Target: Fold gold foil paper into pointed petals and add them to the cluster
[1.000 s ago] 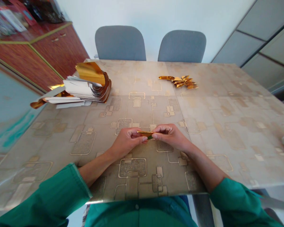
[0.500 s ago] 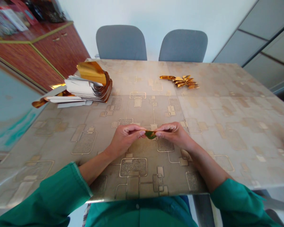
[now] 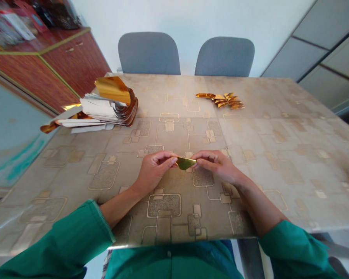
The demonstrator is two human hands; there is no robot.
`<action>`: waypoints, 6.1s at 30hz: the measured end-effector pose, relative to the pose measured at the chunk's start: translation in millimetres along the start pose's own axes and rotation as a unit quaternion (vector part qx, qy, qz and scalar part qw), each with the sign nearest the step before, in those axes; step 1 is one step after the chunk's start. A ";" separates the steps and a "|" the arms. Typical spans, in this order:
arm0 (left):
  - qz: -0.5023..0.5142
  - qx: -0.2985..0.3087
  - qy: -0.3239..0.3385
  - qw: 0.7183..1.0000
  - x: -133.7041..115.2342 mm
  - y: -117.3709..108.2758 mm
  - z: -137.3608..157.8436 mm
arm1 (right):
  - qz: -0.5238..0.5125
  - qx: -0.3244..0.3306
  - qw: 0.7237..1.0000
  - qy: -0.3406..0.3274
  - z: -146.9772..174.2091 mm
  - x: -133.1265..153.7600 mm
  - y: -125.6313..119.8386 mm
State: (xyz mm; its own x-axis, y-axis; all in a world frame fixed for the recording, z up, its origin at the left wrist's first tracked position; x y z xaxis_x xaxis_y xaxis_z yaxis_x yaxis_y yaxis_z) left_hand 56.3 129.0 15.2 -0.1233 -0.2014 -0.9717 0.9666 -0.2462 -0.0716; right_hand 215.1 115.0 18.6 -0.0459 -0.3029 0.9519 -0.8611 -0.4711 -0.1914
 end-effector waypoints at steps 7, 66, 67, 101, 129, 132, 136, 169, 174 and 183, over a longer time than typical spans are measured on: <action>-0.077 0.012 0.058 0.995 -9.5 14.5 12.6 | 0.131 -0.028 0.989 -0.057 -9.9 14.5 5.7; -0.577 0.066 0.330 0.744 0.3 78.6 58.1 | 0.625 -0.010 0.776 -0.086 45.4 28.5 11.6; -0.577 0.071 0.324 0.746 -0.6 78.7 56.1 | 0.622 -0.011 0.778 -0.089 44.3 28.9 10.1; -0.534 -0.012 0.377 0.756 -29.9 75.8 38.4 | 0.544 0.044 0.809 -0.218 15.4 44.3 16.4; -0.586 0.077 0.340 0.731 2.8 61.2 72.6 | 0.527 0.044 0.815 -0.237 53.9 50.0 25.8; -0.582 0.082 0.354 0.727 -4.7 69.5 66.4 | 0.533 0.060 0.813 -0.227 40.6 47.5 31.8; -0.590 0.084 0.365 0.715 -7.4 76.3 63.2 | 0.533 0.093 0.813 -0.214 28.1 37.8 42.4; -0.592 0.085 0.332 0.730 17.1 54.1 62.9 | 0.564 0.051 0.811 -0.146 34.5 28.5 27.5; -0.607 0.089 0.332 0.717 17.3 55.8 64.1 | 0.518 0.036 0.849 -0.101 34.6 18.2 18.5; -0.565 0.112 0.348 0.740 9.6 55.0 55.7 | 0.500 0.052 0.857 -0.112 36.7 22.0 12.1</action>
State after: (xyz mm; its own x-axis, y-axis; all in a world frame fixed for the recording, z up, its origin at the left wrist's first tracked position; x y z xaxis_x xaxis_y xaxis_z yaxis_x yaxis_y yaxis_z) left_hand 95.8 60.7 14.5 -0.6034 0.7704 -0.2060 0.2633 -0.0514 -0.9634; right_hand 222.3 72.3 28.5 -0.6261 -0.7443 0.2324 -0.3983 0.0490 -0.9159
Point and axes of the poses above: each hand's wrist, its own z-axis away from the middle knuckle, its own y-axis out of the palm, x = y × z, the point moved 10 cm from there along -z, towards the middle knuckle, and after that the axes turned 15 degrees about -y, right-handed, at the moved point
